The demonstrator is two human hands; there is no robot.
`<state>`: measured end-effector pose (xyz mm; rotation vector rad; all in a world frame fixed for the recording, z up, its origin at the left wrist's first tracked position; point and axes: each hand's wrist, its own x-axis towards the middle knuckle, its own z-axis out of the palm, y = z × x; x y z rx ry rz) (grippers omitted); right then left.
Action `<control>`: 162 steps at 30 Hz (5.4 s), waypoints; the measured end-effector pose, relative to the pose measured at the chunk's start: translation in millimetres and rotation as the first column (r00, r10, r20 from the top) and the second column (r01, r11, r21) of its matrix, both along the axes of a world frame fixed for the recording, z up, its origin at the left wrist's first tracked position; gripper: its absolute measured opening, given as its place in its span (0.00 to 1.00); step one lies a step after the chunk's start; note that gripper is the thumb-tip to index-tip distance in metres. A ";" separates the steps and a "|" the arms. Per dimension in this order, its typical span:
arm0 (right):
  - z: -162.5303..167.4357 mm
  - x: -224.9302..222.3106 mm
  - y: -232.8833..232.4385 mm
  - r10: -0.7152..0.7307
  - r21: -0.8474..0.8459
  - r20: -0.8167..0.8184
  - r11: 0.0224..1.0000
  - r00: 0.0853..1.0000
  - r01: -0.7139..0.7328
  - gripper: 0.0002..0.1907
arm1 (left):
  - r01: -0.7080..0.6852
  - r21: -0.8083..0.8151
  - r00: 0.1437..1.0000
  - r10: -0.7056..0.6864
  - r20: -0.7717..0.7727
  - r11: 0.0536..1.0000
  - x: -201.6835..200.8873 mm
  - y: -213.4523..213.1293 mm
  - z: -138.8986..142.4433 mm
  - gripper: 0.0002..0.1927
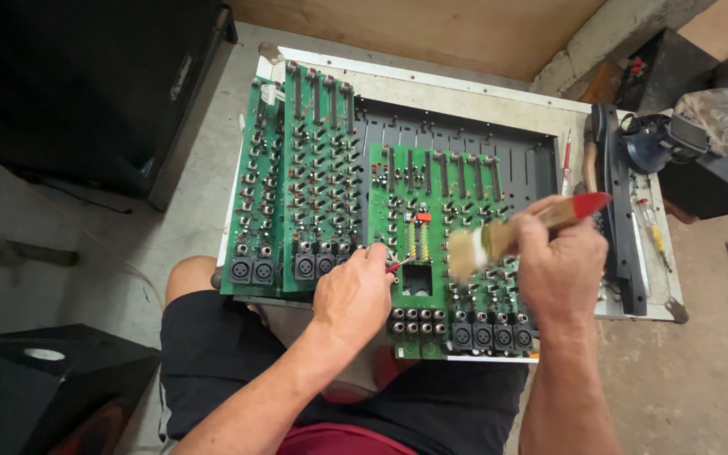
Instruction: The person works on an audio mixer chassis on a workbench, using a screwdriver to unscrew and loosen a green circuit board, lifting and flipping the board over in the chassis, then brushing dust off the boards with a wide brush and using a screwdriver to work on components and connectors on the flipped board.
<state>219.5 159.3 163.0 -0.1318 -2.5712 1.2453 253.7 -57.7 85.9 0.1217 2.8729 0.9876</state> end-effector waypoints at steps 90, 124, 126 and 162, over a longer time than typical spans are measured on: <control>-69.0 71.8 -31.9 -0.164 0.024 -0.024 0.986 0.986 0.165 0.14 | -0.154 0.676 0.979 0.017 0.205 0.720 -135.2 -12.3 -20.7 0.22; -89.0 99.2 -36.9 0.058 0.289 -0.261 0.957 0.964 0.021 0.13 | 0.351 0.193 0.824 -0.205 -0.528 0.916 32.3 29.8 1.4 0.19; -90.4 98.5 -38.0 0.068 0.312 -0.278 0.950 0.958 0.023 0.13 | 0.344 0.204 0.826 -0.192 -0.530 0.916 34.4 30.4 -2.3 0.21; -91.9 101.4 -40.0 0.040 0.254 -0.263 0.967 0.964 0.030 0.13 | 0.308 0.182 0.809 -0.157 -0.567 0.934 38.1 33.5 -16.0 0.22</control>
